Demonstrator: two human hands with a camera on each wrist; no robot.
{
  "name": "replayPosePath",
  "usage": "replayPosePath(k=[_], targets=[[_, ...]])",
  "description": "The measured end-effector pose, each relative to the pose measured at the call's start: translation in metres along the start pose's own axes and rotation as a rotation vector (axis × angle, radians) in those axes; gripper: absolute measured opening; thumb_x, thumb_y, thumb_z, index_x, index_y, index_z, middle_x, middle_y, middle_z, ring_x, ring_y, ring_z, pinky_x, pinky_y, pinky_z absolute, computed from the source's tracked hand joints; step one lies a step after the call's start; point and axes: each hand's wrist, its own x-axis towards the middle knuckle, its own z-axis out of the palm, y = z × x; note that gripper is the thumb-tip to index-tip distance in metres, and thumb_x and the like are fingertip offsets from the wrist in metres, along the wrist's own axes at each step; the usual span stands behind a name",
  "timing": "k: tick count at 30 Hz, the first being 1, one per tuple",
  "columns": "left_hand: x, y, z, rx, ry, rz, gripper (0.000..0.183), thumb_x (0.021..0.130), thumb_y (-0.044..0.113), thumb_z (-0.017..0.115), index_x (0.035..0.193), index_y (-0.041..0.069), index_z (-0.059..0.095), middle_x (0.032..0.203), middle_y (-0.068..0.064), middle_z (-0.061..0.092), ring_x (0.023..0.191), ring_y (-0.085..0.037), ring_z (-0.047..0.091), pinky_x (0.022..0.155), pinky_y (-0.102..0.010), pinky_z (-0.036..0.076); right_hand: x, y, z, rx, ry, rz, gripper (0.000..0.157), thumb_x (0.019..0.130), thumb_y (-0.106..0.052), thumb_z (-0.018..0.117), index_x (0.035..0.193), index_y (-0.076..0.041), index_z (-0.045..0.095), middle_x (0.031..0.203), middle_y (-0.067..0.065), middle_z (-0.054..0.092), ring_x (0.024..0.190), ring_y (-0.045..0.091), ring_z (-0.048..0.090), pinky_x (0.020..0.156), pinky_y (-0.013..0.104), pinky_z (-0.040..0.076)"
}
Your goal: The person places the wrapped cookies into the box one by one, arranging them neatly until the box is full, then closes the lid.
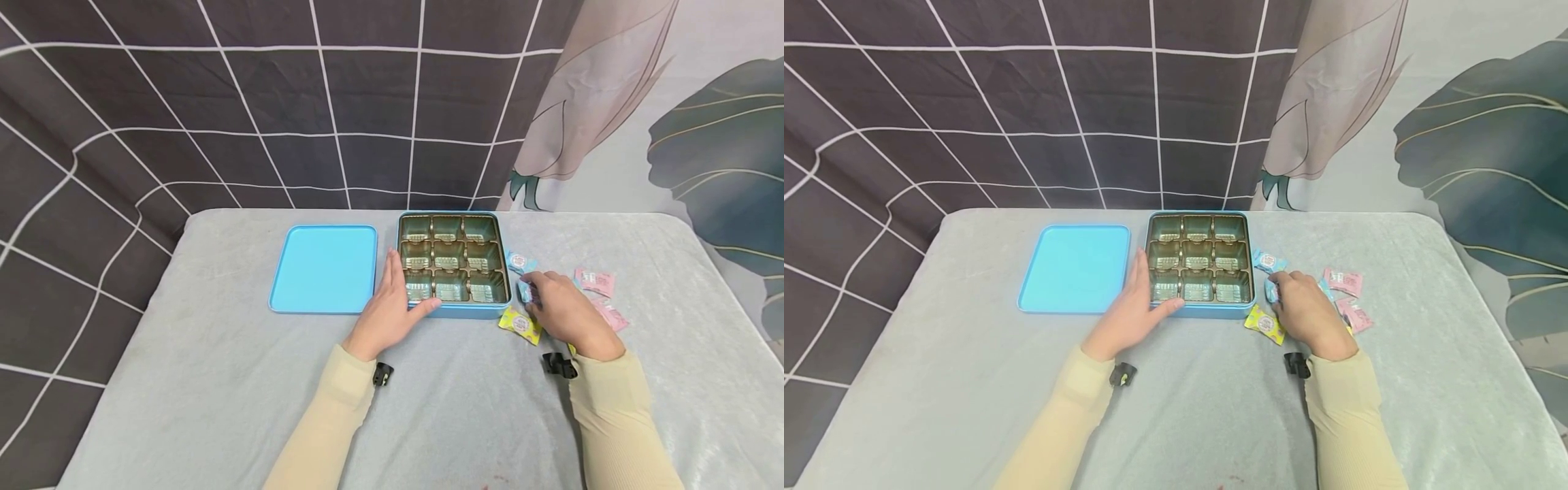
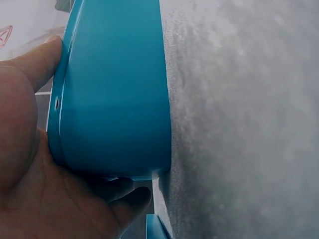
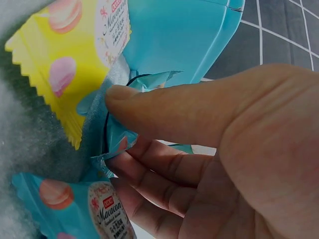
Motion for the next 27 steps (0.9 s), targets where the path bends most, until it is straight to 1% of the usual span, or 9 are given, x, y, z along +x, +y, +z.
replayPosePath(k=[4, 9, 10, 17, 21, 24, 27], targets=[[0.0000, 0.0000, -0.0004, -0.007, -0.004, 0.003, 0.110, 0.096, 0.059, 0.059, 0.158, 0.003, -0.012, 0.167, -0.015, -0.014, 0.152, -0.025, -0.002, 0.114, -0.049, 0.033, 0.0013, -0.0021, -0.0017, 0.018, 0.000, 0.013, 0.042, 0.093, -0.001, 0.064, 0.130, 0.014, 0.052, 0.098, 0.022, 0.060, 0.093, 0.038, 0.056, 0.082, 0.055, 0.046], [0.0006, 0.0005, -0.0010, -0.010, -0.012, 0.003, 0.110, 0.096, 0.060, 0.058, 0.158, 0.003, -0.013, 0.166, -0.015, -0.015, 0.152, -0.025, -0.003, 0.117, -0.047, 0.028, 0.0024, -0.0024, -0.0026, 0.057, 0.014, 0.026, 0.039, 0.095, -0.001, 0.062, 0.128, 0.015, 0.050, 0.094, 0.019, 0.057, 0.085, 0.032, 0.054, 0.076, 0.049, 0.046], [0.0007, 0.0006, -0.0012, -0.009, -0.014, 0.002, 0.110, 0.096, 0.060, 0.058, 0.158, 0.004, -0.014, 0.166, -0.015, -0.015, 0.152, -0.025, -0.003, 0.118, -0.047, 0.026, 0.0023, -0.0022, -0.0026, 0.060, 0.017, 0.027, 0.038, 0.095, -0.001, 0.061, 0.127, 0.015, 0.050, 0.094, 0.019, 0.057, 0.085, 0.032, 0.054, 0.076, 0.049, 0.046], [0.0001, -0.0001, -0.0016, -0.009, -0.012, 0.006, 0.110, 0.096, 0.060, 0.058, 0.158, 0.003, -0.013, 0.166, -0.016, -0.015, 0.152, -0.026, -0.003, 0.118, -0.047, 0.025, 0.0030, -0.0021, -0.0020, 0.066, 0.039, 0.017, 0.035, 0.095, -0.001, 0.060, 0.125, 0.016, 0.051, 0.101, 0.024, 0.058, 0.089, 0.035, 0.054, 0.079, 0.053, 0.046], [0.0001, -0.0010, -0.0016, -0.003, -0.010, 0.008, 0.110, 0.096, 0.060, 0.058, 0.158, 0.003, -0.013, 0.166, -0.016, -0.015, 0.152, -0.025, -0.005, 0.119, -0.046, 0.024, 0.0034, -0.0017, -0.0014, 0.053, 0.071, -0.005, 0.034, 0.094, 0.000, 0.060, 0.124, 0.016, 0.051, 0.098, 0.024, 0.058, 0.087, 0.035, 0.054, 0.078, 0.052, 0.046], [0.0001, -0.0008, -0.0016, 0.003, -0.008, 0.005, 0.110, 0.096, 0.060, 0.058, 0.158, 0.003, -0.013, 0.167, -0.015, -0.014, 0.152, -0.024, -0.005, 0.119, -0.045, 0.022, 0.0030, -0.0013, -0.0012, 0.047, 0.117, -0.026, 0.034, 0.093, 0.002, 0.059, 0.123, 0.016, 0.051, 0.092, 0.022, 0.056, 0.085, 0.035, 0.053, 0.077, 0.053, 0.045], [0.0002, 0.0004, -0.0019, 0.005, -0.007, 0.009, 0.110, 0.096, 0.061, 0.058, 0.158, 0.002, -0.012, 0.167, -0.016, -0.013, 0.152, -0.026, -0.003, 0.119, -0.046, 0.022, 0.0016, -0.0008, -0.0012, 0.044, 0.163, -0.028, 0.033, 0.092, 0.004, 0.058, 0.122, 0.016, 0.051, 0.090, 0.022, 0.055, 0.084, 0.037, 0.052, 0.077, 0.054, 0.044]])
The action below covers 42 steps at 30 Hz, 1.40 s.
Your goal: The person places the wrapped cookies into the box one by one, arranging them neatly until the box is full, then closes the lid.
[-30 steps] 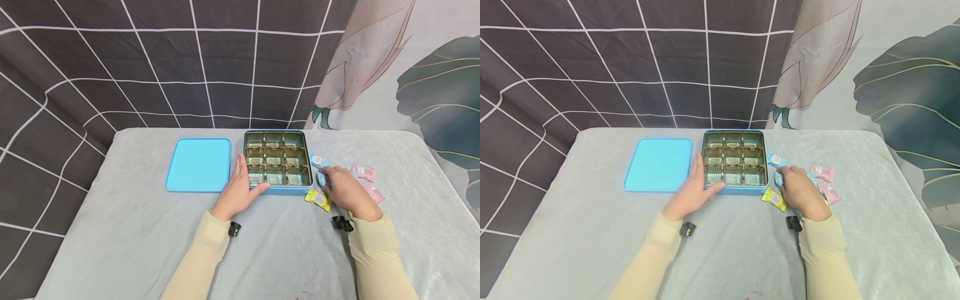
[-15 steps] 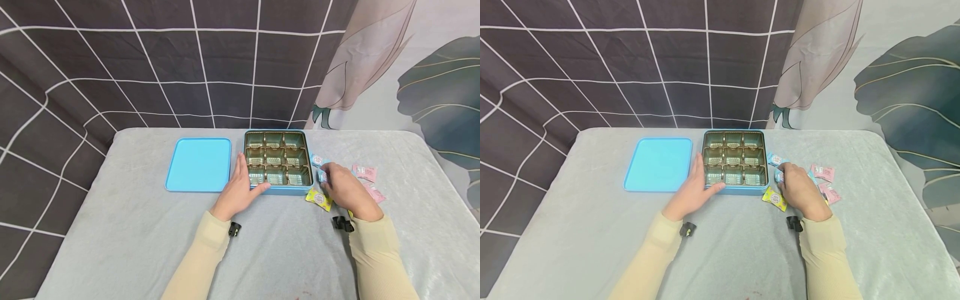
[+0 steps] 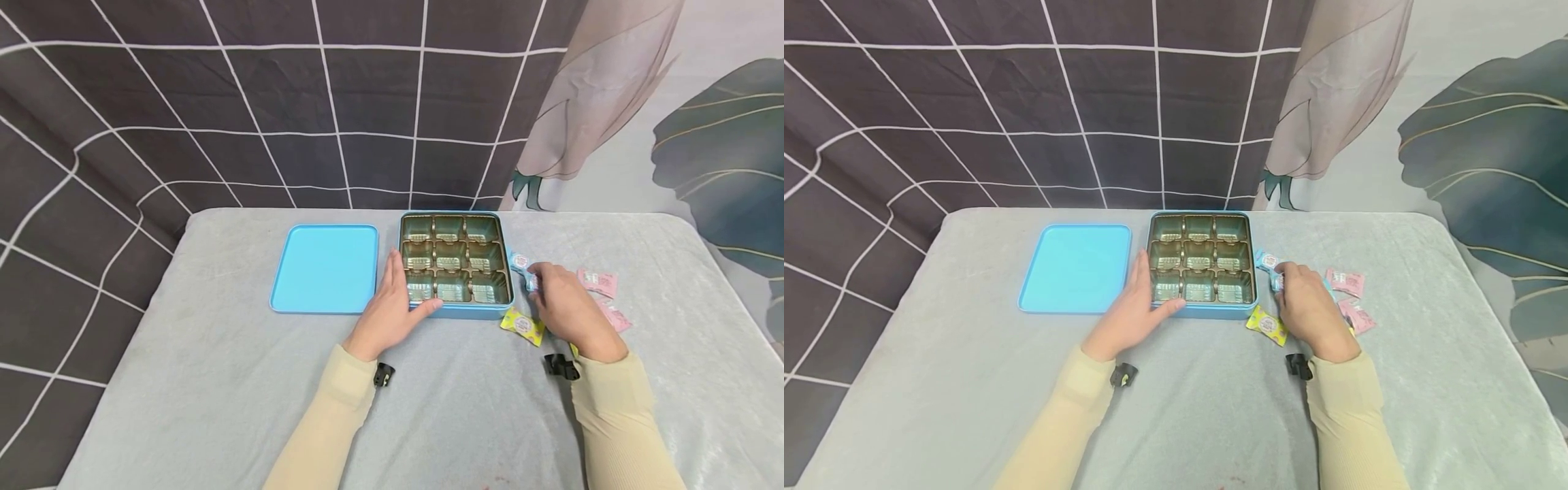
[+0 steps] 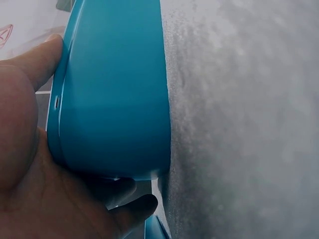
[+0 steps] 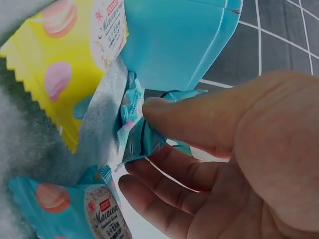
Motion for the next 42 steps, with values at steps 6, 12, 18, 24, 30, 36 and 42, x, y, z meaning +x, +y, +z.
replayPosePath(k=[6, 12, 18, 24, 30, 36, 42], targets=[[0.000, 0.002, -0.002, -0.013, -0.010, -0.010, 0.110, 0.096, 0.060, 0.058, 0.158, 0.003, -0.012, 0.167, -0.016, -0.013, 0.152, -0.026, -0.001, 0.118, -0.047, 0.024, -0.001, -0.001, -0.001, 0.001, 0.023, 0.020, 0.035, 0.092, 0.006, 0.057, 0.125, 0.016, 0.050, 0.095, 0.026, 0.054, 0.087, 0.039, 0.052, 0.078, 0.055, 0.044], [0.000, 0.000, -0.002, -0.040, -0.013, -0.018, 0.110, 0.095, 0.059, 0.060, 0.159, 0.003, -0.011, 0.167, -0.016, -0.010, 0.153, -0.027, 0.000, 0.120, -0.046, 0.020, 0.002, -0.002, -0.001, 0.011, 0.020, 0.018, 0.035, 0.094, 0.006, 0.055, 0.126, 0.016, 0.049, 0.101, 0.029, 0.054, 0.092, 0.040, 0.052, 0.082, 0.057, 0.045], [0.000, -0.001, -0.002, -0.064, -0.018, -0.025, 0.110, 0.095, 0.057, 0.061, 0.159, 0.004, -0.010, 0.168, -0.016, -0.007, 0.154, -0.026, 0.002, 0.122, -0.043, 0.016, 0.005, -0.002, 0.000, 0.015, 0.064, -0.048, 0.033, 0.093, 0.008, 0.053, 0.124, 0.017, 0.051, 0.109, 0.035, 0.056, 0.103, 0.047, 0.054, 0.091, 0.061, 0.044], [0.000, 0.000, -0.002, -0.071, -0.020, -0.025, 0.110, 0.095, 0.057, 0.061, 0.159, 0.003, -0.010, 0.167, -0.017, -0.007, 0.153, -0.026, 0.002, 0.121, -0.044, 0.016, 0.009, -0.003, 0.003, 0.009, 0.105, -0.108, 0.033, 0.091, 0.009, 0.056, 0.122, 0.017, 0.054, 0.109, 0.035, 0.058, 0.102, 0.048, 0.056, 0.090, 0.061, 0.044], [0.001, -0.001, -0.002, -0.061, -0.014, -0.024, 0.110, 0.095, 0.057, 0.061, 0.159, 0.003, -0.010, 0.167, -0.017, -0.008, 0.153, -0.028, 0.003, 0.121, -0.044, 0.017, 0.013, -0.008, 0.003, 0.012, 0.094, -0.077, 0.032, 0.093, 0.007, 0.056, 0.123, 0.017, 0.052, 0.108, 0.034, 0.058, 0.102, 0.048, 0.055, 0.091, 0.061, 0.043], [0.001, -0.002, -0.002, -0.069, -0.010, -0.028, 0.110, 0.095, 0.057, 0.062, 0.160, 0.003, -0.009, 0.168, -0.016, -0.007, 0.153, -0.026, 0.003, 0.121, -0.045, 0.018, 0.017, -0.013, 0.003, 0.031, 0.151, -0.087, 0.031, 0.094, 0.007, 0.056, 0.123, 0.017, 0.051, 0.106, 0.034, 0.057, 0.100, 0.048, 0.054, 0.090, 0.062, 0.042], [0.002, -0.002, -0.001, -0.070, -0.008, -0.035, 0.111, 0.094, 0.058, 0.062, 0.160, 0.003, -0.009, 0.168, -0.016, -0.006, 0.153, -0.028, 0.005, 0.121, -0.045, 0.016, 0.022, -0.016, 0.003, 0.030, 0.226, -0.129, 0.035, 0.094, 0.007, 0.058, 0.127, 0.016, 0.049, 0.112, 0.035, 0.055, 0.106, 0.051, 0.051, 0.095, 0.062, 0.039]])
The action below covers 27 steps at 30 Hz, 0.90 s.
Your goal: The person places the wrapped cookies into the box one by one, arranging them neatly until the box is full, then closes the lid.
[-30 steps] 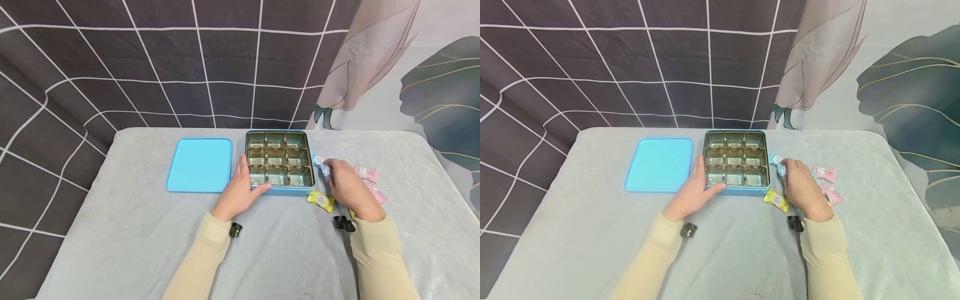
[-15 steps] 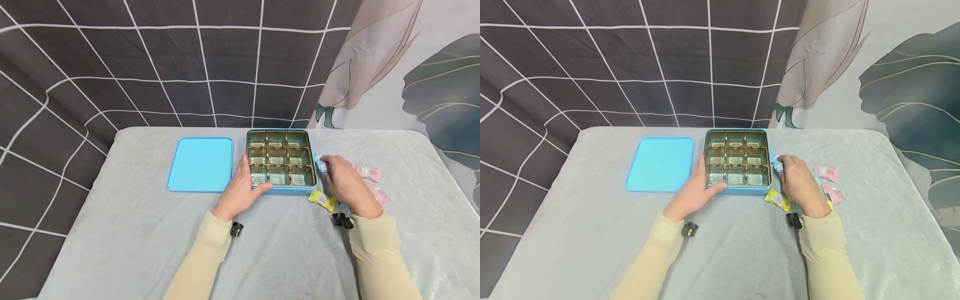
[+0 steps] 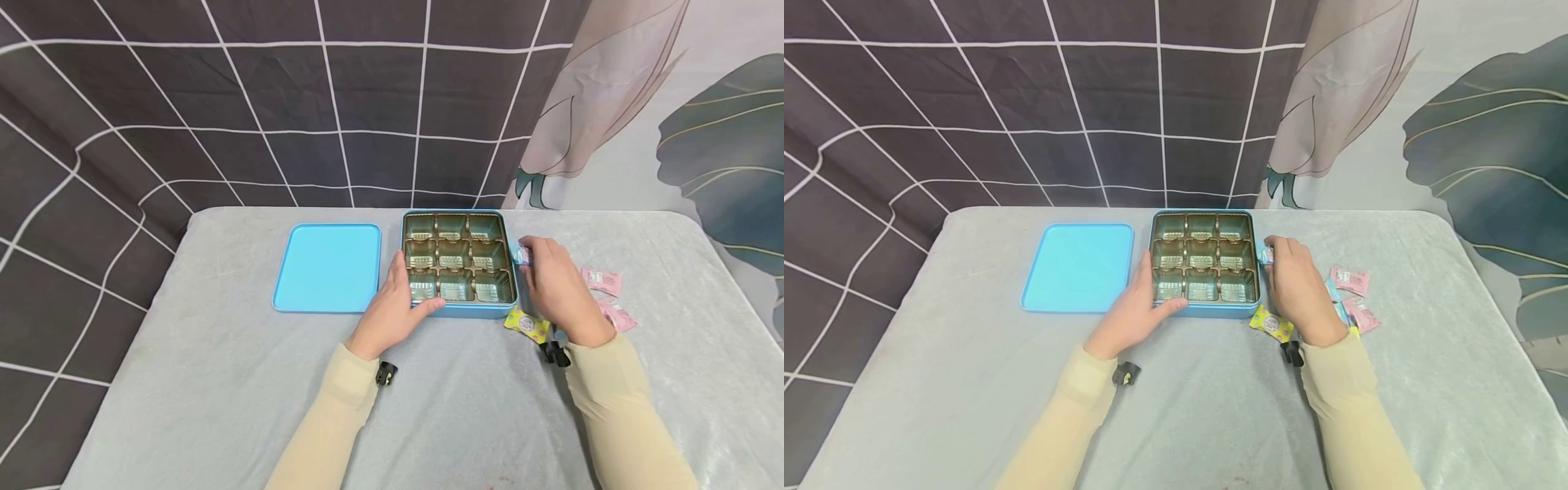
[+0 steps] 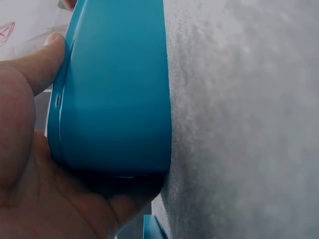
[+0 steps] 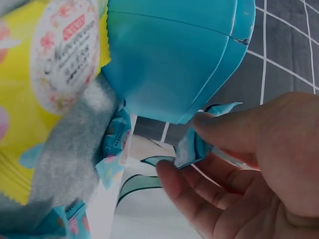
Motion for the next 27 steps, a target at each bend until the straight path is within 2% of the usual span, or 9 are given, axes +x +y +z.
replayPosePath(k=[9, 18, 27], targets=[[0.000, 0.000, 0.000, -0.005, -0.001, 0.009, 0.111, 0.094, 0.058, 0.062, 0.160, 0.003, -0.009, 0.167, -0.017, -0.007, 0.153, -0.030, 0.005, 0.121, -0.046, 0.016, 0.009, -0.004, -0.005, -0.031, 0.027, -0.025, 0.033, 0.095, 0.006, 0.057, 0.126, 0.015, 0.051, 0.109, 0.032, 0.056, 0.103, 0.048, 0.051, 0.091, 0.060, 0.041], [0.000, 0.000, 0.000, -0.011, -0.002, 0.003, 0.111, 0.094, 0.057, 0.062, 0.160, 0.004, -0.009, 0.167, -0.017, -0.007, 0.153, -0.029, 0.004, 0.121, -0.046, 0.015, 0.018, -0.005, -0.006, -0.052, 0.053, -0.141, 0.033, 0.091, 0.012, 0.055, 0.123, 0.014, 0.051, 0.101, 0.029, 0.055, 0.096, 0.046, 0.052, 0.088, 0.058, 0.042], [0.000, 0.001, 0.000, -0.011, -0.002, 0.011, 0.110, 0.095, 0.056, 0.062, 0.160, 0.002, -0.008, 0.167, -0.017, -0.007, 0.153, -0.030, 0.004, 0.121, -0.045, 0.015, 0.027, -0.005, -0.004, -0.049, 0.032, -0.169, 0.034, 0.090, 0.015, 0.050, 0.124, 0.014, 0.051, 0.108, 0.031, 0.055, 0.104, 0.047, 0.052, 0.094, 0.057, 0.043]])
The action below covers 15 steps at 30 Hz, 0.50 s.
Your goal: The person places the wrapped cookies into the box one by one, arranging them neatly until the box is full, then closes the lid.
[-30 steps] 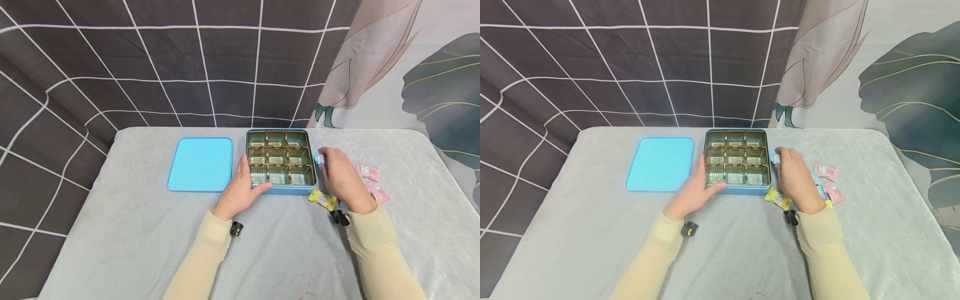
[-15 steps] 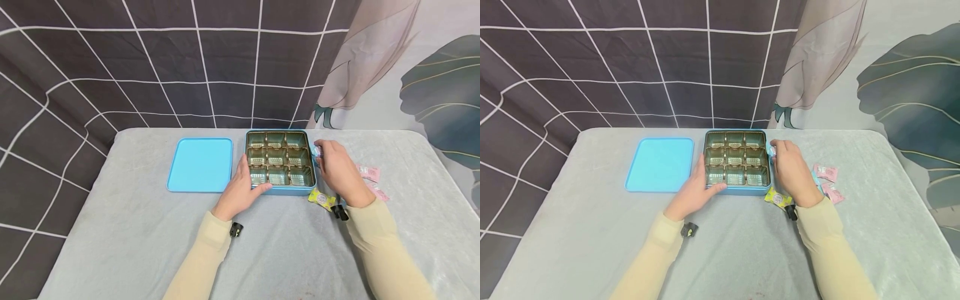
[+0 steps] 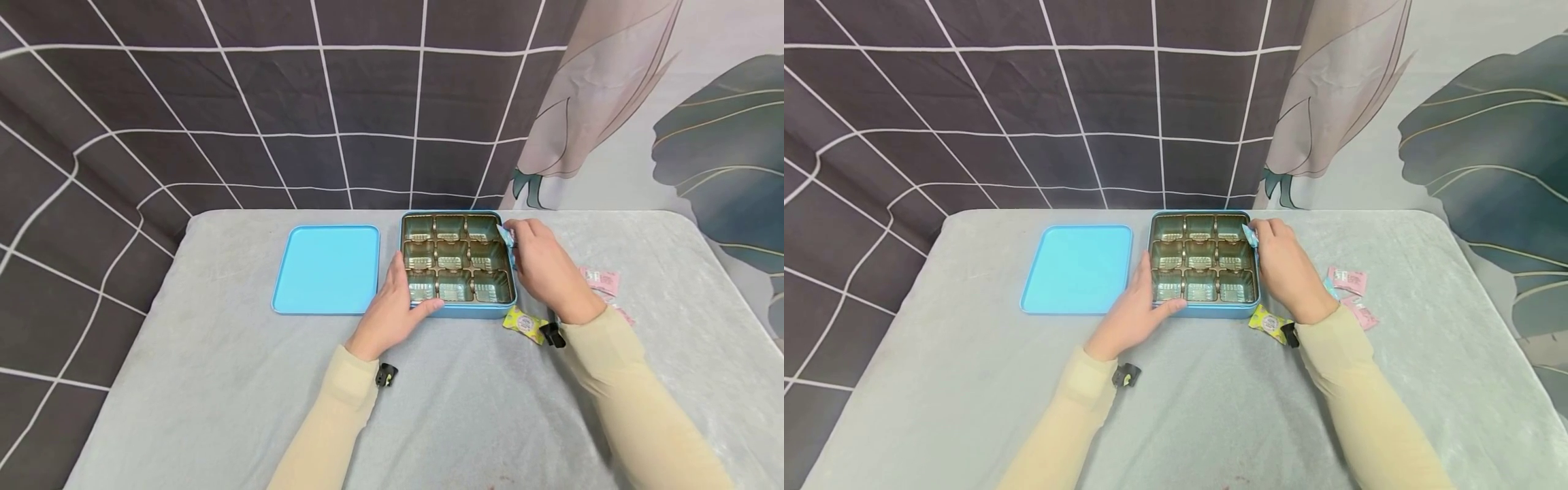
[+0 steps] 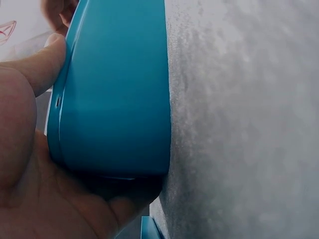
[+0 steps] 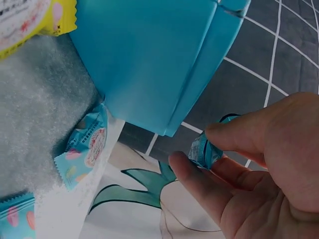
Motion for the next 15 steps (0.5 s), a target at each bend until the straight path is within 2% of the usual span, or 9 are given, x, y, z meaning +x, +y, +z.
replayPosePath(k=[8, 15], targets=[[0.000, 0.001, 0.000, -0.006, 0.001, -0.006, 0.111, 0.094, 0.057, 0.063, 0.160, 0.003, -0.008, 0.167, -0.017, -0.007, 0.153, -0.029, 0.005, 0.121, -0.047, 0.016, 0.010, 0.002, 0.001, -0.022, 0.016, -0.084, 0.033, 0.090, 0.016, 0.051, 0.122, 0.015, 0.051, 0.107, 0.032, 0.056, 0.102, 0.047, 0.055, 0.093, 0.057, 0.045], [-0.001, 0.001, 0.000, -0.008, 0.006, -0.003, 0.110, 0.094, 0.056, 0.063, 0.160, 0.004, -0.008, 0.167, -0.017, -0.006, 0.153, -0.029, 0.005, 0.121, -0.047, 0.015, 0.022, 0.001, -0.001, -0.029, -0.017, -0.119, 0.030, 0.091, 0.013, 0.057, 0.120, 0.015, 0.051, 0.105, 0.031, 0.058, 0.098, 0.046, 0.057, 0.089, 0.056, 0.047]])
